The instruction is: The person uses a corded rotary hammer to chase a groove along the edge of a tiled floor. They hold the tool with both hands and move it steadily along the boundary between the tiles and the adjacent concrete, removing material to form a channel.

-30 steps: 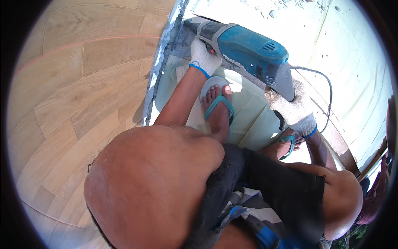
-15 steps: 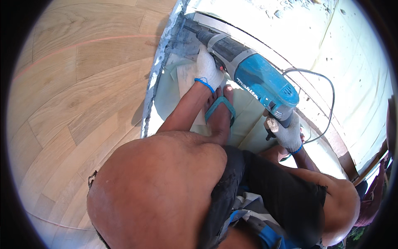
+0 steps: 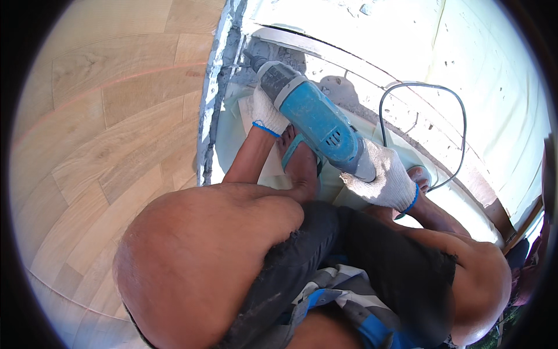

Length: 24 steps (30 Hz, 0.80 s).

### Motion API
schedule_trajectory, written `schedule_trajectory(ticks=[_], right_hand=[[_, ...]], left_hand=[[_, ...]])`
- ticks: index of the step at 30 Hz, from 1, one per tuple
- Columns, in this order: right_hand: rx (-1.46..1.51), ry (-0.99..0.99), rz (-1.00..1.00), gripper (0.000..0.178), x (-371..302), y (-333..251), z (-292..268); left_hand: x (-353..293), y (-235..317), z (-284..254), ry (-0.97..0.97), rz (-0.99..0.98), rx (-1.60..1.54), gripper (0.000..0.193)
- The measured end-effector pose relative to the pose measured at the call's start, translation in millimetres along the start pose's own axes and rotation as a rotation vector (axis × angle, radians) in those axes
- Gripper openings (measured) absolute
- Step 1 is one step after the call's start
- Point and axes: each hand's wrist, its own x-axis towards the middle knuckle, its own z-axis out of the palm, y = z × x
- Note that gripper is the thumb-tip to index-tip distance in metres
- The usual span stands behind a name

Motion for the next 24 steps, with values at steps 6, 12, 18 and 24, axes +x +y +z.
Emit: schedule_trajectory(ticks=[6, 12, 18, 24], right_hand=[[0.154, -0.014, 0.206, 0.050, -29, 18, -7], [0.243, 0.015, 0.337, 0.041, -18, 16, -23], [0.082, -0.023, 0.148, 0.047, 12, 7, -13], [-0.067, -0.009, -0.038, 0.045, 14, -2, -14]], left_hand=[[-30, -12, 54, 0.224, 0.064, 0.047, 0.043], [-23, -17, 55, 0.186, 0.058, -0.007, 0.053], [-19, 0, 5, -0.020, 0.061, -0.059, 0.039], [11, -12, -54, -0.089, 0.028, -0.089, 0.040]])
